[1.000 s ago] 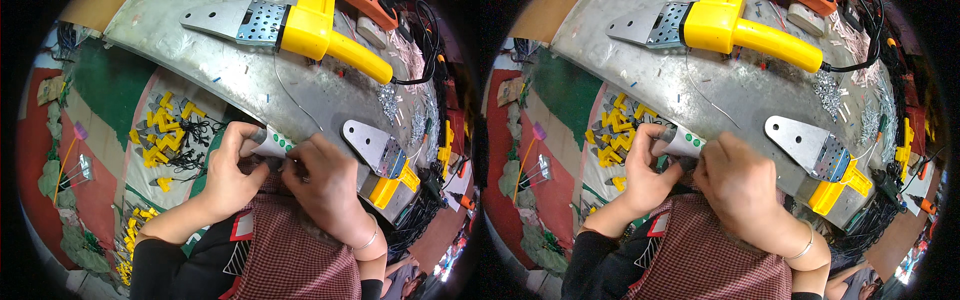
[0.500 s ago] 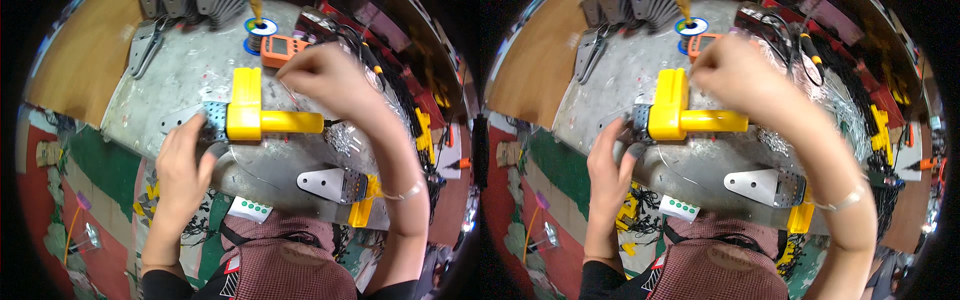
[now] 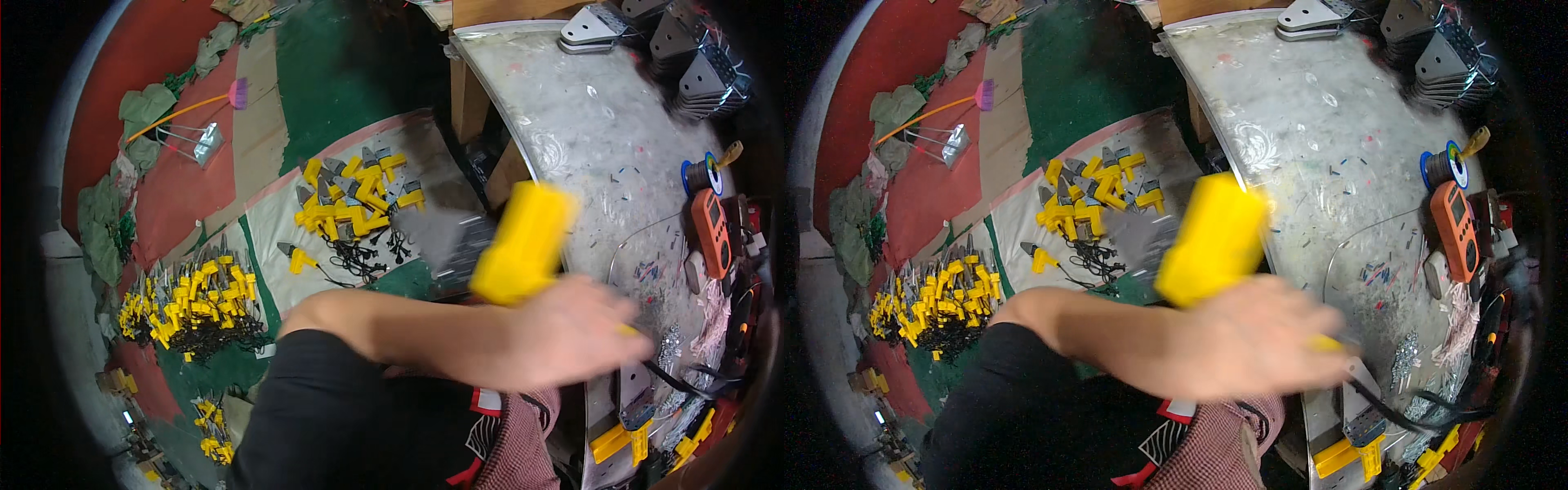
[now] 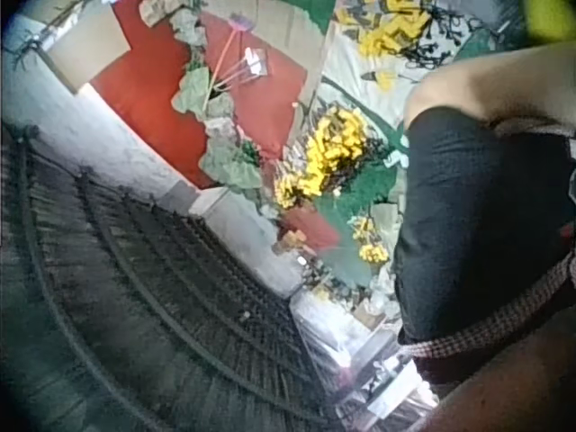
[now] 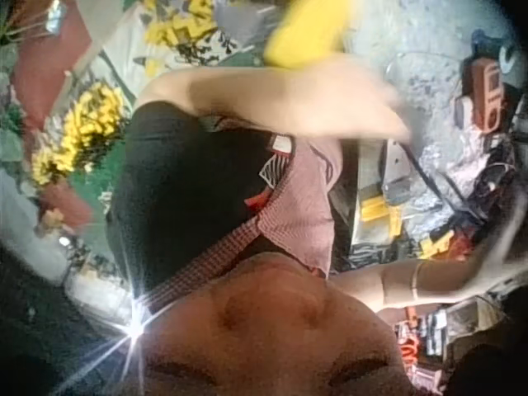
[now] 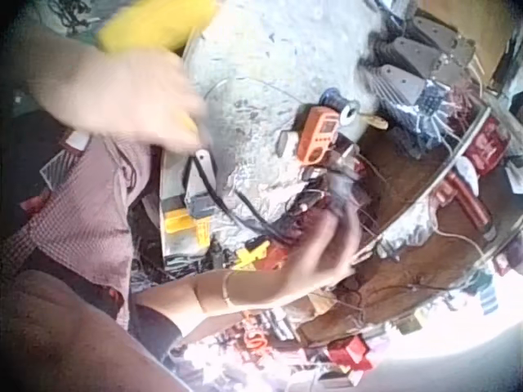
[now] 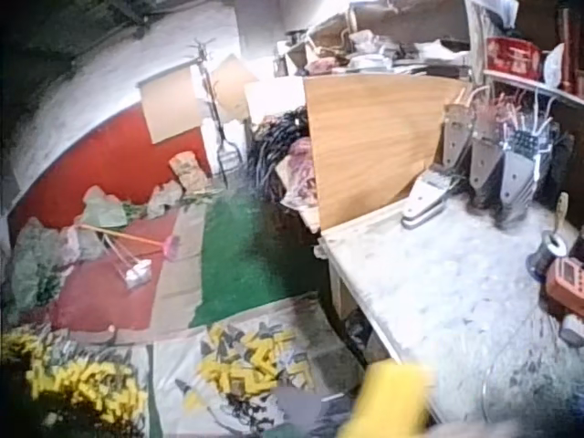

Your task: The person assembles handheld heating tools by connecting internal wires, fitting the plastic housing pieces onto the metal heating plates, and fastening the casing components using an electric screwdriver.

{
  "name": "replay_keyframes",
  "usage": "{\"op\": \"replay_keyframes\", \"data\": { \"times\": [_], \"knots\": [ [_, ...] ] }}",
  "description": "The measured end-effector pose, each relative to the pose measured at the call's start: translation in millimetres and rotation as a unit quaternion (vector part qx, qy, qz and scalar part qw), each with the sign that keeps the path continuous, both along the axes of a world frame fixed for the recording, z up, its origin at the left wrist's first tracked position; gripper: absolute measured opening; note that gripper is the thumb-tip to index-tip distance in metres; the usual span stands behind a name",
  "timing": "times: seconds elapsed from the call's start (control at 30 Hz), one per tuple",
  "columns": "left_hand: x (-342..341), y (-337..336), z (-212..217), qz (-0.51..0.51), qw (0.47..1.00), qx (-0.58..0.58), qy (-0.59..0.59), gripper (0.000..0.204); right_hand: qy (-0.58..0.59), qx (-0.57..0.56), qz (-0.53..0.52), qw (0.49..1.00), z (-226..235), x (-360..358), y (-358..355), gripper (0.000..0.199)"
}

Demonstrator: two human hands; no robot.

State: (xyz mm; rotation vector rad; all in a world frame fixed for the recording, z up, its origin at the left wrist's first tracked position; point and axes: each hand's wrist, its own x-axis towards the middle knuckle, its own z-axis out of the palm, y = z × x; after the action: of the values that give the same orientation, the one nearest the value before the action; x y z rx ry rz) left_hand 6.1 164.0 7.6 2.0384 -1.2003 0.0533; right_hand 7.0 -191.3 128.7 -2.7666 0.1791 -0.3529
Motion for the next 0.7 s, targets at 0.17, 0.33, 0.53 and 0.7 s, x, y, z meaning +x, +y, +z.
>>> {"op": "replay_keyframes", "data": {
  "times": [0.17,0.33,0.53,0.7],
  "knots": [
    [-6.7,128.8,-145.5,0.095,0.915,0.292,0.262,0.057,0.170,-0.087,0.203,0.960,17.7,-25.6,129.8,0.037],
    [-5.5,258.0,-305.9,0.202,0.777,0.575,0.160,0.028,0.102,-0.019,0.189,0.976,-3.8,-33.2,127.3,0.038],
    [48.8,201.3,-193.5,0.115,0.760,0.592,0.240,0.071,0.033,0.007,0.096,0.995,-25.2,-105.7,74.6,0.034],
    [51.2,9.5,4.7,-0.237,0.821,0.269,0.444,0.035,-0.079,0.026,-0.058,0.995,-47.5,-197.5,36.7,0.024]
  ]
}}
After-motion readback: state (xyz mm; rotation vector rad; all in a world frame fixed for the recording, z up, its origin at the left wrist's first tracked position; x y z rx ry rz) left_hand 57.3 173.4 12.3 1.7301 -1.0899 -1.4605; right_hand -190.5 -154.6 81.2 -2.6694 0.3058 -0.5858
